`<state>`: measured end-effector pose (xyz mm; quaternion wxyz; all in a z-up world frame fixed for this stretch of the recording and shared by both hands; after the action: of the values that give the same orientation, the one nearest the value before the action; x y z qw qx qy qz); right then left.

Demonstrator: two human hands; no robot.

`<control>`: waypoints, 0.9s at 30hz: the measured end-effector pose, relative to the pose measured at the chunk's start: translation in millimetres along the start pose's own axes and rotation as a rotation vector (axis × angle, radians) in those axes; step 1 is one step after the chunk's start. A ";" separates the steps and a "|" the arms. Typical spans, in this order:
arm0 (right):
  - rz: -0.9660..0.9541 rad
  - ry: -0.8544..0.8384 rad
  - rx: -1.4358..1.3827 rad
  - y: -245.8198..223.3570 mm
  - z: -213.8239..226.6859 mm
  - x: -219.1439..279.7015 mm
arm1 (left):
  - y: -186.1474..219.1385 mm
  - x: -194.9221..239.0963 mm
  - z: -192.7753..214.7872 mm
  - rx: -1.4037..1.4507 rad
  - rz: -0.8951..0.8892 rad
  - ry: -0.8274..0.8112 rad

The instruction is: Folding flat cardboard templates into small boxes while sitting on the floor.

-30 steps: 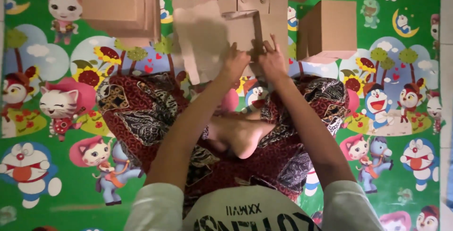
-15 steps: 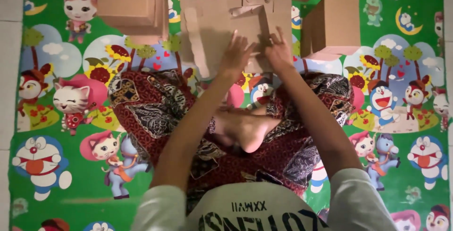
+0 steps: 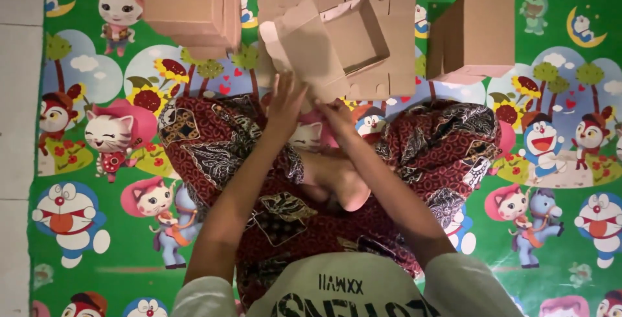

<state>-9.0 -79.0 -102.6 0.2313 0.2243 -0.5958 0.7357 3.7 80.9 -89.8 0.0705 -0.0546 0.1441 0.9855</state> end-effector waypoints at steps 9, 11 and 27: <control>0.045 0.118 -0.053 -16.2 35.5 6.3 | 21.0 -8.8 91.1 0.359 0.194 0.037; 0.117 0.122 -0.215 -30.9 38.8 19.0 | 16.5 -8.3 68.7 0.591 0.367 0.063; 0.307 0.092 -0.023 -58.6 63.4 45.6 | 78.0 -25.7 94.3 0.569 0.005 -0.394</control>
<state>-6.0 -127.0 -17.8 0.1459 0.0939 -0.6201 0.7651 8.8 31.3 24.8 0.1067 0.1588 0.3969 0.8977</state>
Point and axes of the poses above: each hand's wrist, its own x-axis away from the middle knuckle, its own z-axis out of the back of the hand, y = z × x, the point moved 7 cm from there along -x, towards the middle knuckle, and after that the axes turned 1 degree about y, right-handed, at the moved point
